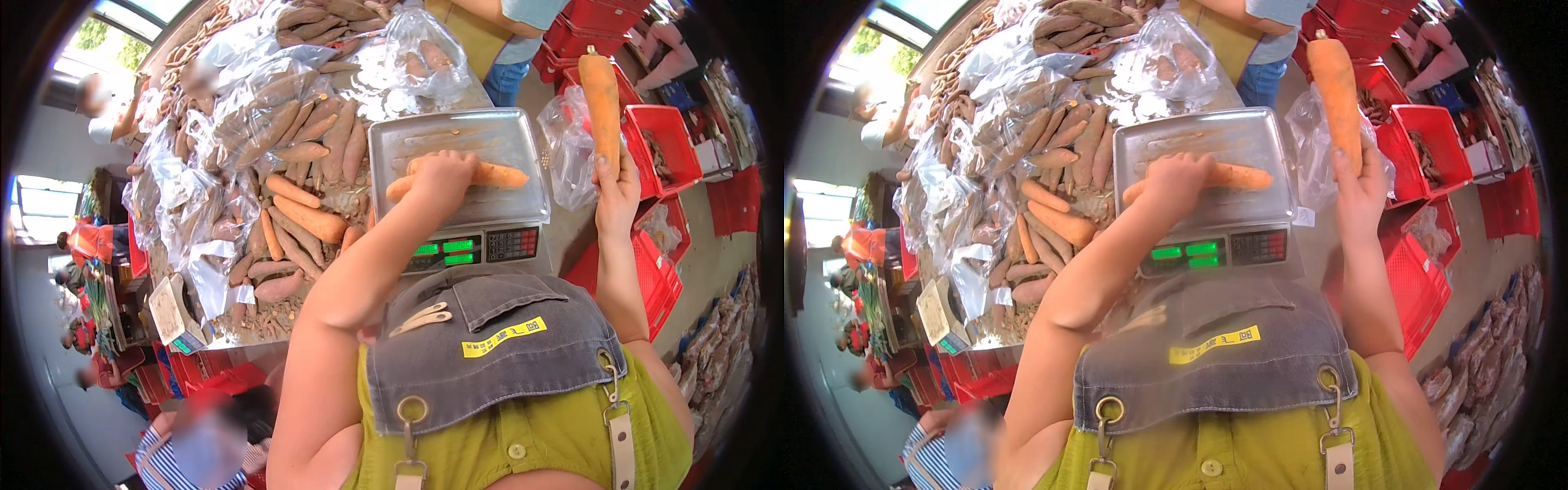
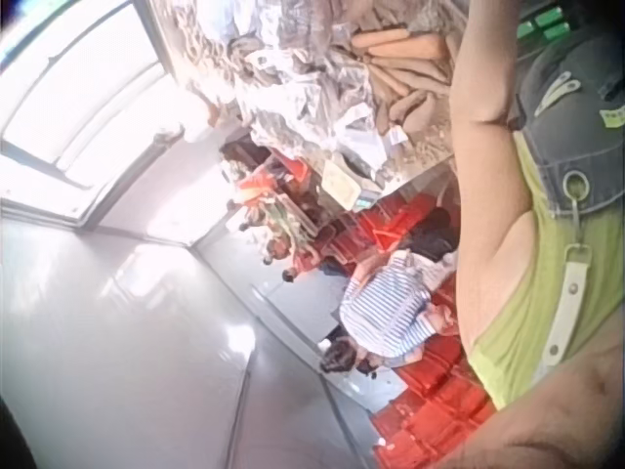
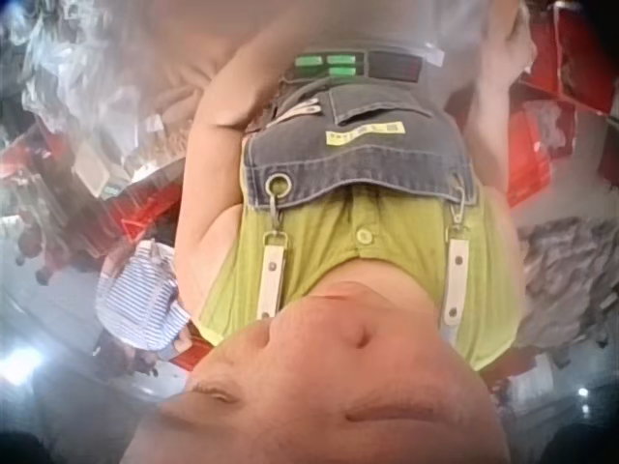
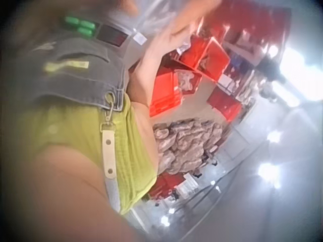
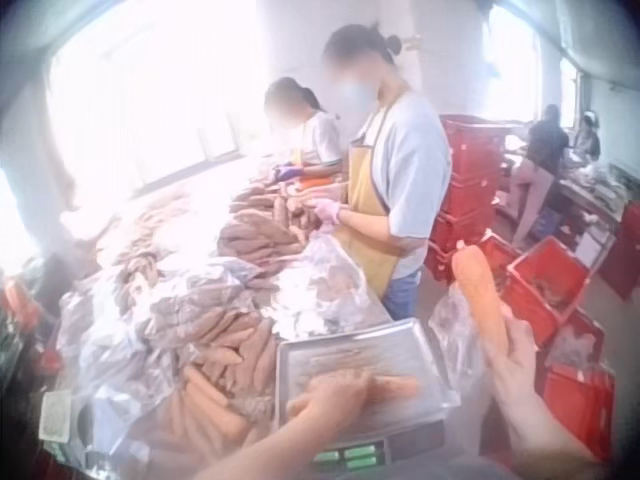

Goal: The person weighs sweet potatoes on a digital scale, places them into plastic bags, and puts the bags into red crates. The process is repeated multiple times with different quantities of sweet potatoes.

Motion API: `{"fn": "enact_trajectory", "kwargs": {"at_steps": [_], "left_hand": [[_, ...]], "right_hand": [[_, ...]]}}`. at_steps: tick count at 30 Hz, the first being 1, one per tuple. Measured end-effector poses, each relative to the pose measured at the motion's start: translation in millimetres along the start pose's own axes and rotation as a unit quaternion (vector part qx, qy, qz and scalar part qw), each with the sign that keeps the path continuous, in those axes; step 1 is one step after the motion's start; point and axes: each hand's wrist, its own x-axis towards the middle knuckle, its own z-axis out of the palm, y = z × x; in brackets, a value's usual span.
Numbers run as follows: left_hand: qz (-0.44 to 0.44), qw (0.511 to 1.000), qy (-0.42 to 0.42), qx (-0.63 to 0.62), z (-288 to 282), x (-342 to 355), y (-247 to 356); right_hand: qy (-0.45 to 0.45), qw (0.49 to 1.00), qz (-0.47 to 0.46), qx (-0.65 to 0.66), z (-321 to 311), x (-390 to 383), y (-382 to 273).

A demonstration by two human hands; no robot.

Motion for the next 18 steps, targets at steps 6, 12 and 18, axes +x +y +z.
{"fn": "enact_trajectory", "kwargs": {"at_steps": [6,12,18], "left_hand": [[0.01,0.95,0.179,-0.255,-50.4,-116.3,-9.8],[0.162,0.968,0.058,-0.185,-91.5,-145.1,11.0],[0.102,0.964,0.07,-0.236,-27.4,-184.5,-22.4]], "right_hand": [[-0.218,0.97,0.07,-0.075,2.1,-48.9,-30.8],[-0.529,0.813,0.236,-0.056,62.5,-86.5,-30.7],[-0.516,0.829,0.213,-0.012,72.1,-88.1,-20.3]]}}
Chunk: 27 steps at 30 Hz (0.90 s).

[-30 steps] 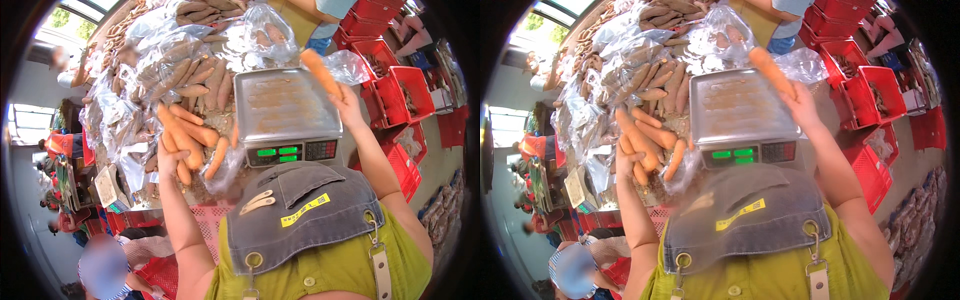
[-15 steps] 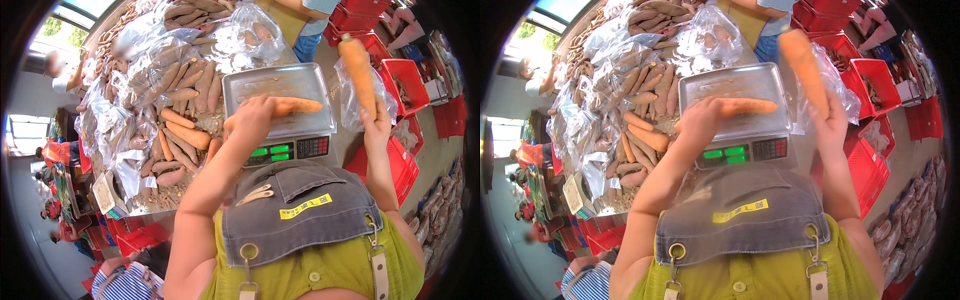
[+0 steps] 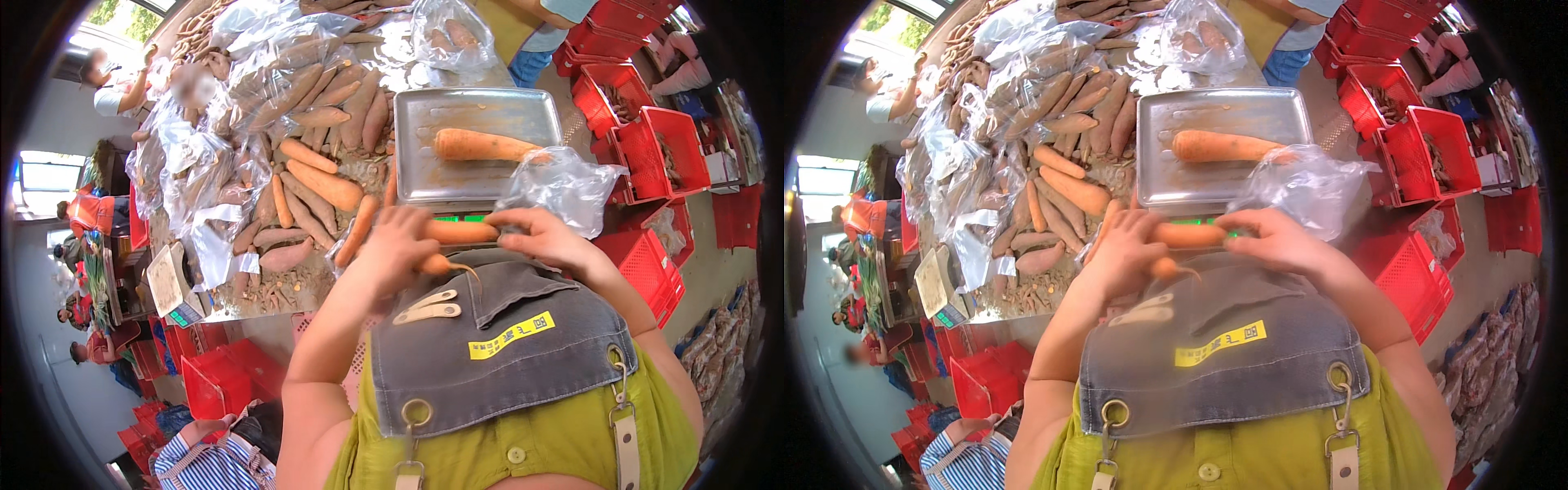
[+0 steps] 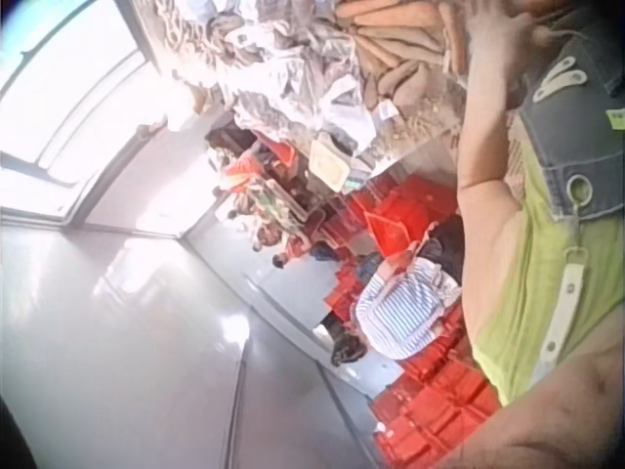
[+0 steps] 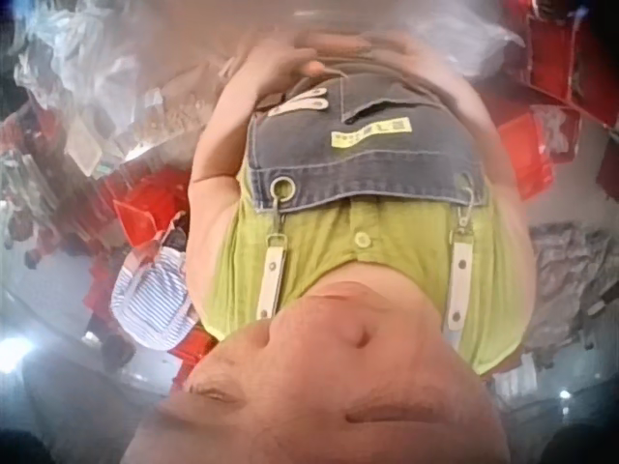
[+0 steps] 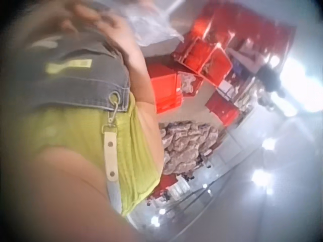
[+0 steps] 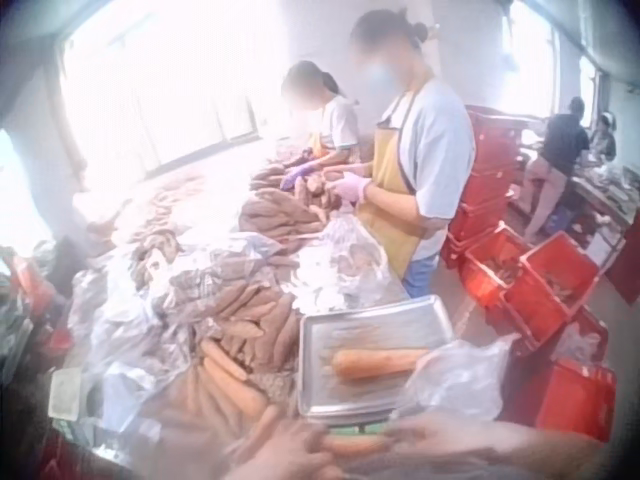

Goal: The person weighs sweet potatoes on a digital scale, places them into plastic bags, and puts the bags into red crates. The process is repeated multiple times with different quantities of sweet potatoes.

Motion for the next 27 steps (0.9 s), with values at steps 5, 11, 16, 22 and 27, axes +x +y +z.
{"fn": "enact_trajectory", "kwargs": {"at_steps": [5,11,16,22,27], "left_hand": [[-0.331,0.914,0.092,0.214,34.8,-79.4,-63.7],[-0.322,0.925,0.103,0.175,50.9,-105.1,-108.8],[-0.595,0.71,0.37,0.066,8.9,-121.5,-176.9],[-0.718,0.655,0.176,0.153,5.1,-123.4,-219.2],[-0.692,0.677,0.198,0.154,22.1,-124.5,-221.0]], "right_hand": [[0.422,0.902,-0.074,0.053,-35.3,-47.0,5.0],[0.687,0.684,-0.189,0.159,-102.7,-102.1,13.8],[0.695,0.672,-0.225,0.124,-101.0,-115.7,22.0],[0.63,0.749,-0.172,0.112,-71.1,-90.4,22.2],[0.572,0.797,-0.18,-0.067,-51.6,-71.0,37.4]]}}
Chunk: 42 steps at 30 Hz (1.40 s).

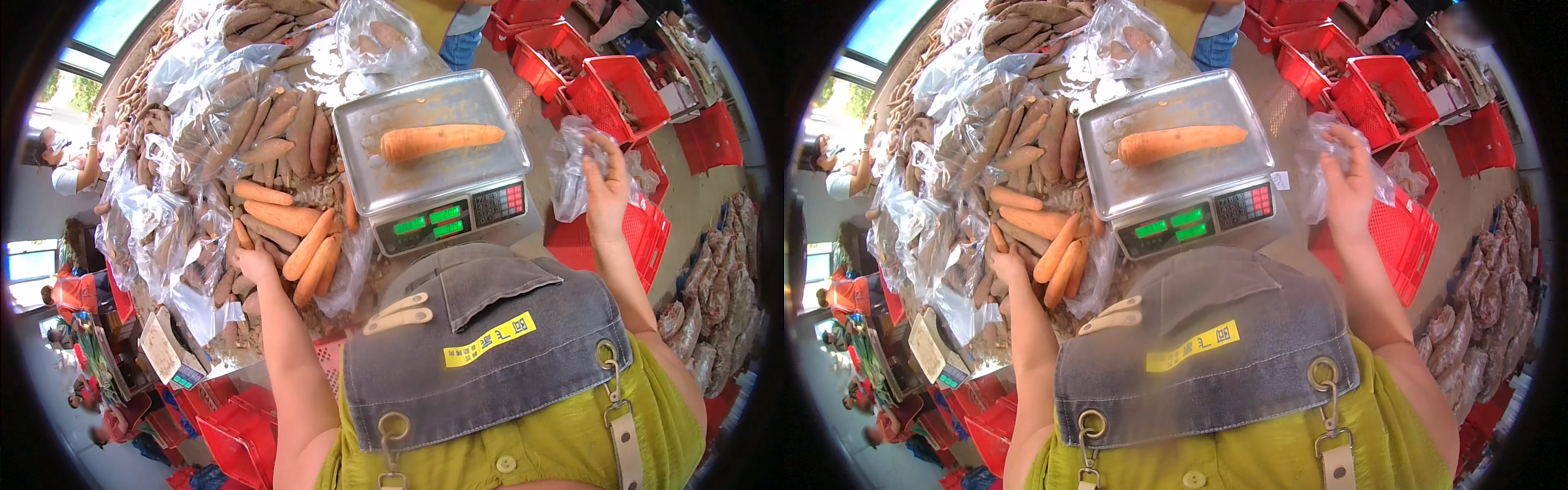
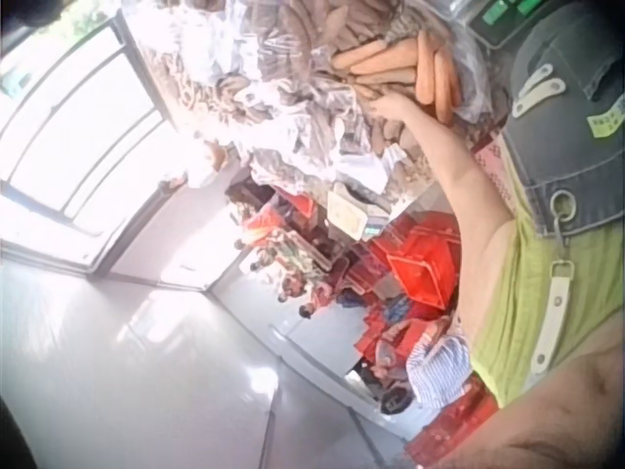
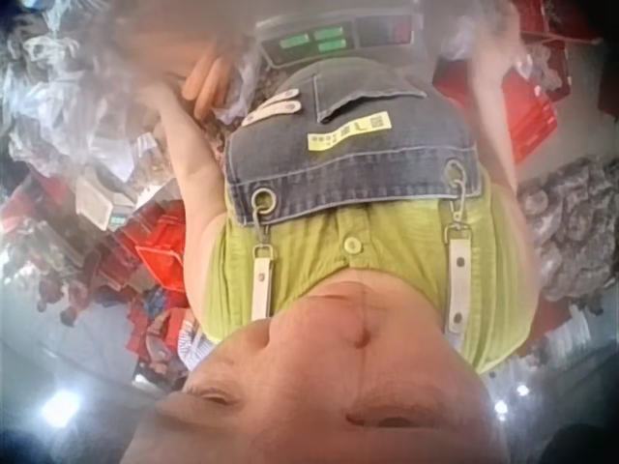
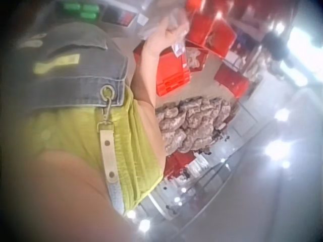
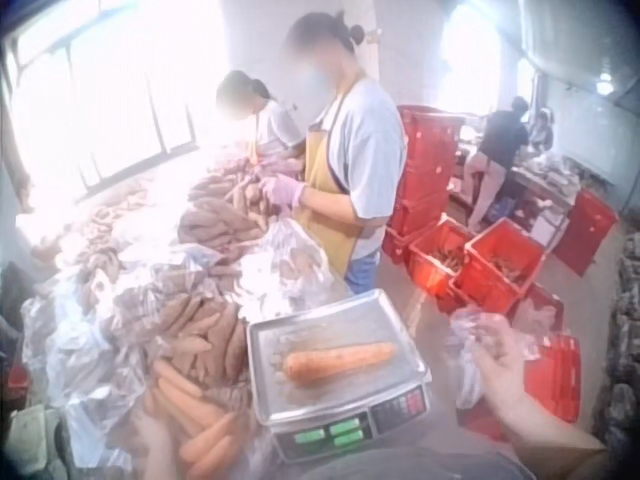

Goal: The person weighs sweet potatoes on a digital scale, places them into plastic bags, and puts the bags into red crates. The process is repeated multiple times with different quantities of sweet potatoes.

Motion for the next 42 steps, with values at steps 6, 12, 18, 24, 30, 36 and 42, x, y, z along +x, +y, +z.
{"fn": "enact_trajectory", "kwargs": {"at_steps": [6,12,18,24,30,36,42], "left_hand": [[0.073,0.994,-0.033,-0.077,8.5,22.2,-35.8],[-0.072,0.804,-0.065,-0.587,-47.9,-12.5,-6.7],[0.052,0.763,-0.083,-0.639,-99.8,-91.2,44.7],[0.085,0.752,-0.148,-0.637,-101.2,-132.9,77.0],[0.082,0.746,-0.178,-0.637,-106.0,-158.8,96.2],[0.072,0.713,-0.24,-0.655,-119.2,-177.4,102.4],[0.038,0.731,-0.206,-0.65,-111.2,-189.6,91.8]], "right_hand": [[-0.233,0.954,-0.082,-0.17,69.3,7.4,9.0],[-0.294,0.885,-0.25,-0.259,137.0,29.6,47.0],[-0.292,0.876,-0.29,-0.252,150.5,34.0,62.1],[-0.297,0.881,-0.304,-0.206,152.7,38.7,66.3],[-0.316,0.897,-0.239,-0.196,154.8,39.8,61.9],[-0.334,0.887,-0.247,-0.202,153.6,40.1,63.3],[-0.354,0.896,-0.202,-0.174,148.1,45.1,67.6]]}}
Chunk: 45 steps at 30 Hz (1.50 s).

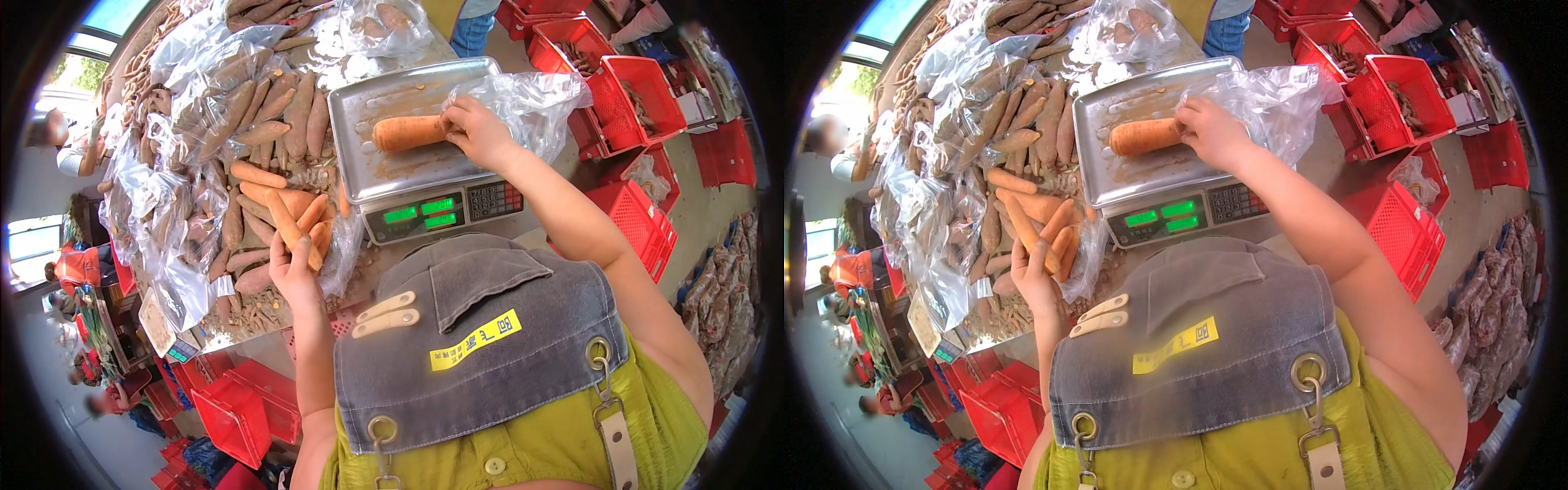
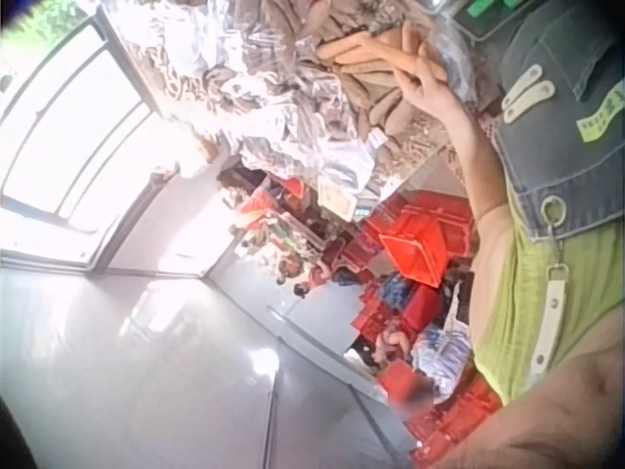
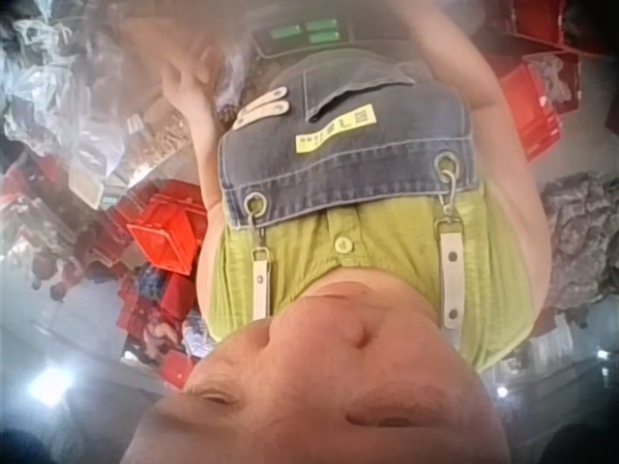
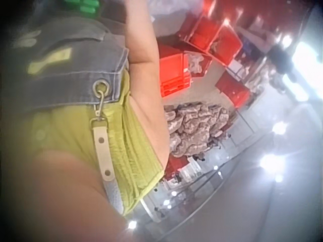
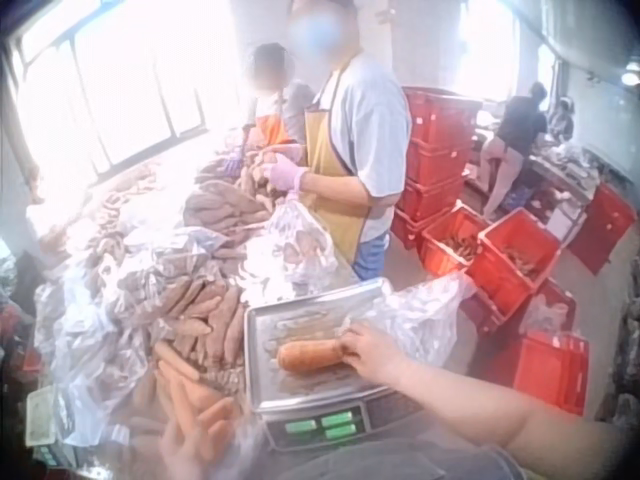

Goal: The person weighs sweet potatoes on a digital scale, places them into plastic bags, and puts the bags into red crates. The process is repeated multiple times with different quantities of sweet potatoes.

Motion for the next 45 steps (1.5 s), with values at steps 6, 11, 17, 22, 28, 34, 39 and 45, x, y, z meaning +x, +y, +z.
{"fn": "enact_trajectory", "kwargs": {"at_steps": [6,11,17,22,28,34,39,45], "left_hand": [[-0.003,1.0,-0.005,0.009,-15.1,-2.8,-15.0],[0.003,0.999,-0.043,0.006,-1.8,-6.0,-9.7],[-0.017,0.998,-0.067,0.012,-1.8,-3.8,-16.3],[-0.008,0.999,-0.043,0.011,4.4,-8.8,-8.9],[-0.021,0.997,-0.064,0.046,-0.3,-5.8,-15.5],[-0.014,0.992,-0.112,0.049,17.1,-3.5,-3.9],[-0.034,0.992,-0.116,0.04,21.6,-4.6,1.1],[-0.047,0.989,-0.13,0.047,19.8,-3.9,-3.4]], "right_hand": [[-0.004,1.0,0.004,-0.025,-0.1,1.1,-5.8],[-0.035,0.999,0.007,-0.023,-1.7,4.8,-4.1],[-0.052,0.999,0.001,-0.016,-3.8,9.1,-2.2],[0.016,0.998,-0.028,-0.059,-10.2,-4.4,18.8],[-0.032,0.994,0.107,0.01,-20.4,-19.6,23.6],[-0.028,0.996,0.086,-0.014,-13.9,-18.8,32.6],[-0.025,0.998,0.06,-0.025,-12.9,-29.0,23.8],[0.0,0.998,0.053,-0.031,-9.5,-34.2,21.5]]}}
